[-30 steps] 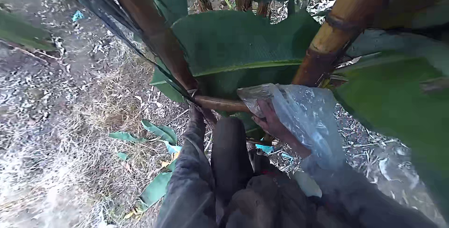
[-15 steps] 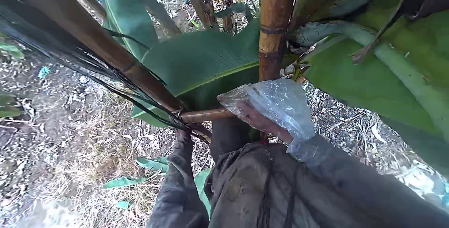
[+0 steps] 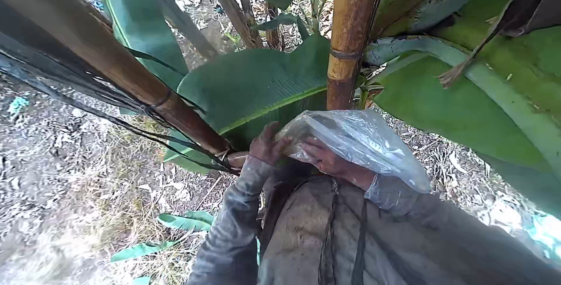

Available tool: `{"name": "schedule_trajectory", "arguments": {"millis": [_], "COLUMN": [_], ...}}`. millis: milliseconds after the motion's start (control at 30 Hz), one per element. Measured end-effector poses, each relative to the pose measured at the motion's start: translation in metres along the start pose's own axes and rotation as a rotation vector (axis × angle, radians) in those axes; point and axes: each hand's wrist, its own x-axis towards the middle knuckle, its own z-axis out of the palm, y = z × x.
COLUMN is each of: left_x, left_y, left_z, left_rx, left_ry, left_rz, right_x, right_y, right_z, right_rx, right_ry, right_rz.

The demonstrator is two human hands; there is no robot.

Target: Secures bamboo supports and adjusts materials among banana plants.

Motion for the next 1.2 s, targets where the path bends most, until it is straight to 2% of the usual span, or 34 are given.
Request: {"name": "schedule_trajectory", "arguments": {"millis": [100, 167, 233, 300, 333, 400, 467, 567, 667, 733, 833, 933, 1000, 1033, 1133, 1167, 1200], "left_x": [0.008, 0.007, 0.009, 0.017, 0.019, 0.021, 0.020, 0.021, 0.019, 0.012, -0.003, -0.013, -0.013, -0.011, -0.008, -0.009, -0.010], "left_y": [0.016, 0.029, 0.032, 0.028, 0.033, 0.049, 0.059, 0.060, 0.045, 0.027, 0.009, 0.018, 0.027, 0.033, 0.059, 0.067, 0.074], "left_z": [-0.006, -0.025, -0.039, -0.043, -0.044, -0.048, -0.052, -0.053, -0.055, -0.064, -0.082, -0.084, -0.076, -0.072, -0.067, -0.066, -0.066], "left_rx": [-0.187, -0.348, -0.451, -0.492, -0.504, -0.518, -0.540, -0.635, -0.696, -0.625, -0.389, -0.362, -0.488, -0.555, -0.649, -0.668, -0.671], "left_ry": [-0.030, 0.010, 0.032, -0.016, -0.049, -0.098, -0.126, -0.165, -0.155, -0.128, -0.091, -0.025, 0.010, 0.009, -0.061, -0.092, -0.121], "left_rz": [0.172, 0.255, 0.410, 0.602, 0.645, 0.643, 0.614, 0.588, 0.591, 0.613, 0.647, 0.613, 0.572, 0.574, 0.624, 0.640, 0.664], "right_x": [-0.016, -0.034, -0.050, -0.054, -0.054, -0.051, -0.050, -0.049, -0.051, -0.053, -0.058, -0.058, -0.051, -0.042, 0.009, 0.037, 0.066], "right_y": [-0.023, -0.051, -0.076, -0.090, -0.094, -0.099, -0.103, -0.111, -0.108, -0.101, -0.094, -0.093, -0.106, -0.116, -0.148, -0.156, -0.160], "right_z": [-0.029, -0.065, -0.104, -0.143, -0.163, -0.200, -0.226, -0.238, -0.238, -0.238, -0.248, -0.262, -0.264, -0.259, -0.227, -0.215, -0.203], "right_rx": [-0.090, -0.312, -0.495, -0.675, -0.763, -0.894, -0.901, -0.843, -0.818, -0.830, -0.756, -0.515, -0.384, -0.363, -0.305, -0.341, -0.393], "right_ry": [0.045, 0.218, 0.384, 0.496, 0.508, 0.428, 0.270, 0.185, 0.229, 0.232, 0.140, 0.037, 0.032, 0.081, 0.327, 0.297, 0.193], "right_rz": [0.008, -0.029, -0.014, 0.090, 0.184, 0.397, 0.571, 0.732, 0.786, 0.773, 0.792, 0.867, 0.803, 0.678, 0.157, 0.039, -0.039]}}
